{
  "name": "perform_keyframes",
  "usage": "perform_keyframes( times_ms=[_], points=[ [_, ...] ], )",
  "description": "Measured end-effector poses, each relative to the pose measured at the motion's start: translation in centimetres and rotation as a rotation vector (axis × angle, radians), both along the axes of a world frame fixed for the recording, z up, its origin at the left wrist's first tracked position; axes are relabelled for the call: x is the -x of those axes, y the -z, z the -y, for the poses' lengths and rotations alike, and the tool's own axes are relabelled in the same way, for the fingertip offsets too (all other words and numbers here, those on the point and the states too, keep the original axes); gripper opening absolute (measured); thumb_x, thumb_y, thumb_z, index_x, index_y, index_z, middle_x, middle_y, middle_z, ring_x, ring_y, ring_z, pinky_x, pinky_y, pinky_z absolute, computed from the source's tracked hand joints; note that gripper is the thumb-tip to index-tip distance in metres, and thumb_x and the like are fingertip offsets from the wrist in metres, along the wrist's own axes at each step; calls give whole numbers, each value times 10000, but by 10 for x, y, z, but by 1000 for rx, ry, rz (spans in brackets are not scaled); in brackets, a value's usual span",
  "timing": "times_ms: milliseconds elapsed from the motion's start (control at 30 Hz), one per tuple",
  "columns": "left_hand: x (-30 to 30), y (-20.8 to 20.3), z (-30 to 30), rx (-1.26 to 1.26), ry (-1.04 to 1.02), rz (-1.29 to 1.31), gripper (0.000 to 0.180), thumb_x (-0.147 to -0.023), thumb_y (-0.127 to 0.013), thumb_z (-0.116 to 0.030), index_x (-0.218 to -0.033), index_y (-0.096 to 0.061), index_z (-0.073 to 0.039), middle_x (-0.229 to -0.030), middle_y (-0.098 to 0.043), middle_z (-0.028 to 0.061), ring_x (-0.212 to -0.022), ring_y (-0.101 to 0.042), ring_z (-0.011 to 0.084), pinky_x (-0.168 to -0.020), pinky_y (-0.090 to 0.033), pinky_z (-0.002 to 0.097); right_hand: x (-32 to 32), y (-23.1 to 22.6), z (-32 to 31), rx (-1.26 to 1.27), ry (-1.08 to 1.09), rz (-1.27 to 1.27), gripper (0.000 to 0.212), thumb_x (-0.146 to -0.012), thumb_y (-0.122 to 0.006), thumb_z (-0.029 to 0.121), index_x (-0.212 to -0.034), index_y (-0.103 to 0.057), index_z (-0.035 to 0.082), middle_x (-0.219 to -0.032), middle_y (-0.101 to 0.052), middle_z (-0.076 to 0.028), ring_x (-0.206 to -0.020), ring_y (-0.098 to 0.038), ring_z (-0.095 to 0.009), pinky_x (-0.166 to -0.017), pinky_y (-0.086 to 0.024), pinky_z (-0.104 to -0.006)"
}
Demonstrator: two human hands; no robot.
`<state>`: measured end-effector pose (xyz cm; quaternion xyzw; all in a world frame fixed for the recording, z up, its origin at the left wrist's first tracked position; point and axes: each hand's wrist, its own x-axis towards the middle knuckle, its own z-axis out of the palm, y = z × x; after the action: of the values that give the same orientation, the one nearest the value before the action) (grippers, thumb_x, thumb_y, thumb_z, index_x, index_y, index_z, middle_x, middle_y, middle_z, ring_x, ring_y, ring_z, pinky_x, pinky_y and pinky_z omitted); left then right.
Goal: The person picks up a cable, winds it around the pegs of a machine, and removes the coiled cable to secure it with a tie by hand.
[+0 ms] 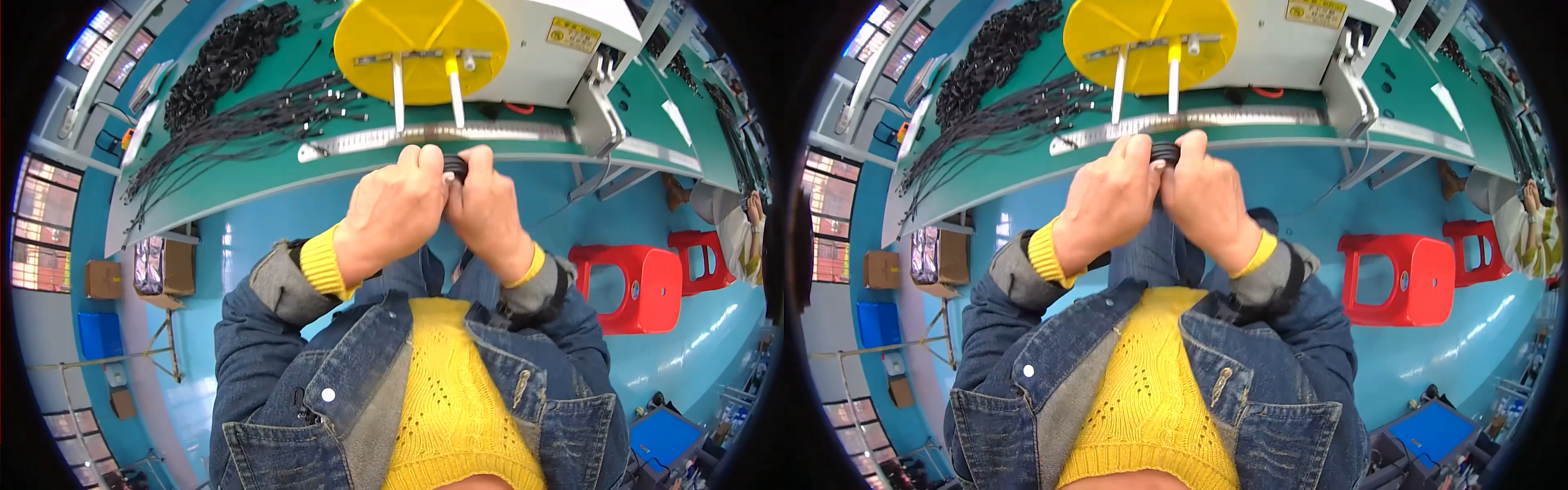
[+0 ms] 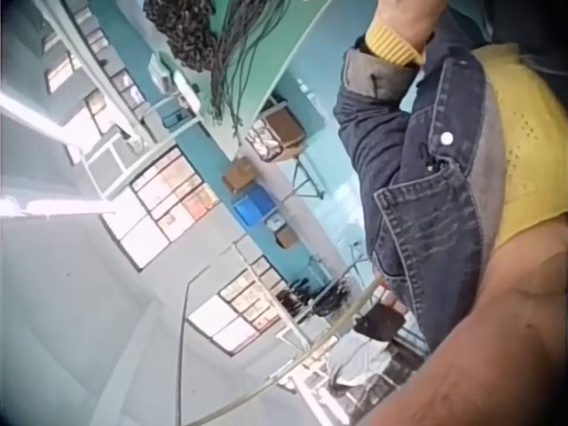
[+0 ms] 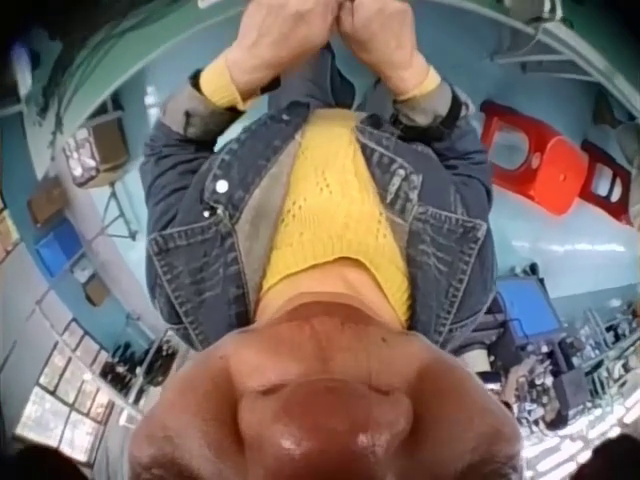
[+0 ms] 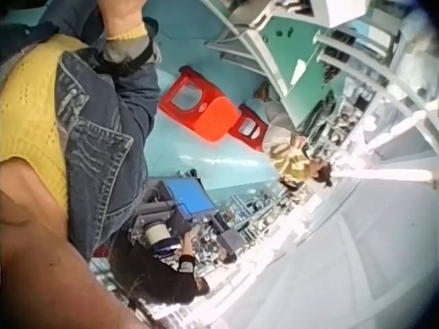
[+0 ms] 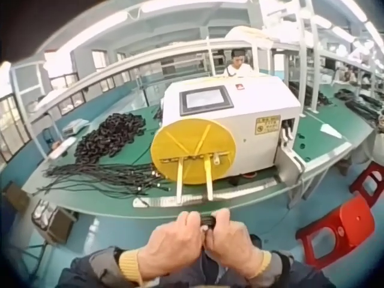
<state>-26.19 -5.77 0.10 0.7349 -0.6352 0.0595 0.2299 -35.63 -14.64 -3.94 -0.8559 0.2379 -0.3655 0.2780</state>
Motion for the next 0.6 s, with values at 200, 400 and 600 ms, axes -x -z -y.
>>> perform_keyframes(
  times_ms=[200, 400, 600],
  points=[
    [-23, 55, -9, -183, 108, -145, 277, -912, -417, -265, -896, -494, 1, -827, -573, 181, -686, -587, 336, -557, -468, 378, 1, 55, 19, 81, -199, -212, 200, -757, -530, 62, -888, -405, -22, -632, -561, -243, -671, -567, -421, -567, -441, -487],
    [-28, 59, -9, -331, -54, -1851, 493, -922, -370, -441, -1010, -531, 16, -907, -606, 145, -776, -640, 283, -646, -545, 388, -5, 58, 7, -137, -339, -4, 164, -755, -521, 58, -840, -412, -31, -651, -558, -250, -657, -548, -438, -565, -434, -484],
    [-28, 51, -10, -614, 93, -1873, 496, -908, -400, -460, -1035, -538, -1, -952, -614, 156, -777, -651, 228, -578, -567, 322, -6, 78, 9, -153, -322, -78, 157, -759, -512, 67, -856, -433, -29, -658, -565, -244, -653, -551, -434, -568, -435, -481]
  ],
)
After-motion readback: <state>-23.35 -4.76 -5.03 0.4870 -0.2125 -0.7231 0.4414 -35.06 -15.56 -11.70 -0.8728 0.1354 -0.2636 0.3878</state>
